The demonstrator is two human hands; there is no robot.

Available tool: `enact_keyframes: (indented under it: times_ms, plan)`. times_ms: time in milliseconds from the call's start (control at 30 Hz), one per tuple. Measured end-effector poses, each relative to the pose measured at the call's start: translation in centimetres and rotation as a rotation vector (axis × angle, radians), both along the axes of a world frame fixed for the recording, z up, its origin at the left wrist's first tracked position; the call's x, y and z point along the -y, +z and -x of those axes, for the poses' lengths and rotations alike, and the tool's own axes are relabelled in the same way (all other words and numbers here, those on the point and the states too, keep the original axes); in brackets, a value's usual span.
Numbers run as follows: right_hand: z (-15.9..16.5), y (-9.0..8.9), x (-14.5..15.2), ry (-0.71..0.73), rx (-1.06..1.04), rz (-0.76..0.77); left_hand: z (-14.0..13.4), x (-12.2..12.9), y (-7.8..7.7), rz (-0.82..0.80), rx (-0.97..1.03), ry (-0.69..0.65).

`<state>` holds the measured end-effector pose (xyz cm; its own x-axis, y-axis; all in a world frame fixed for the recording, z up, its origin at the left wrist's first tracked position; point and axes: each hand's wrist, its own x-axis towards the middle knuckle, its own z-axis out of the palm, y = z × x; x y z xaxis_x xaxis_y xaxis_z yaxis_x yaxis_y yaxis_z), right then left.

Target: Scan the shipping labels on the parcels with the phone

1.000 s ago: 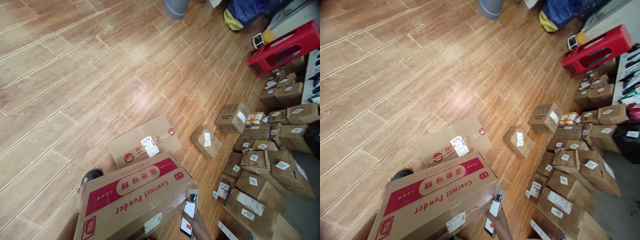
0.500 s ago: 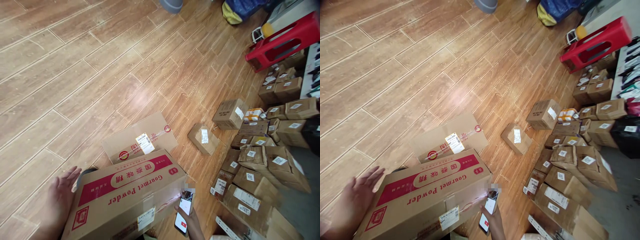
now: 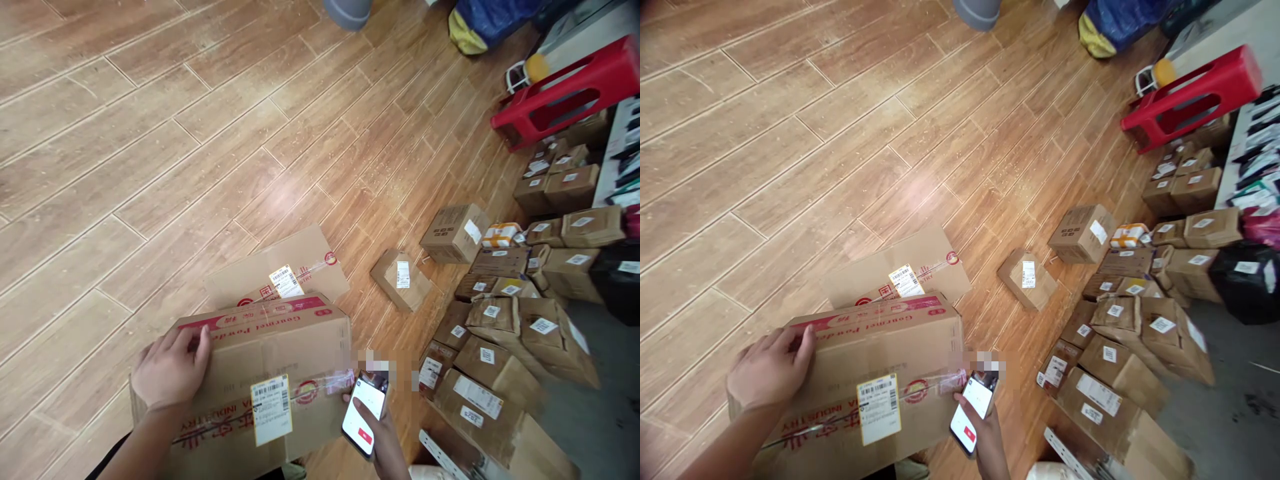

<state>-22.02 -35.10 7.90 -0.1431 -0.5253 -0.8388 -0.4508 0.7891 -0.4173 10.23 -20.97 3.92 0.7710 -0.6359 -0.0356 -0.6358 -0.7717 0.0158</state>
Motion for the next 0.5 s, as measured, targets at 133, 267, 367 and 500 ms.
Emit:
enact_keyframes:
  times_ms: [133,267,367,500]
  plan:
    - [-2.2,1.0,0.8,0.104,-0.004,0.095,-0.7,-0.1,-1.0,0.035,0.061,0.005]
    - [-4.9,2.7,1.3,0.071,0.124,0.111,-0.1,-0.4,-0.9,0.08,0.103,-0.026]
    - [-6.7,4.0,2.1,0.07,0.345,-0.017,-0.3,0.0,-0.9,0.065,0.073,-0.009]
    - [-8.2,4.3,2.9,0.076,0.646,-0.249,-0.6,0.3,-1.1,0.076,0.058,-0.011]
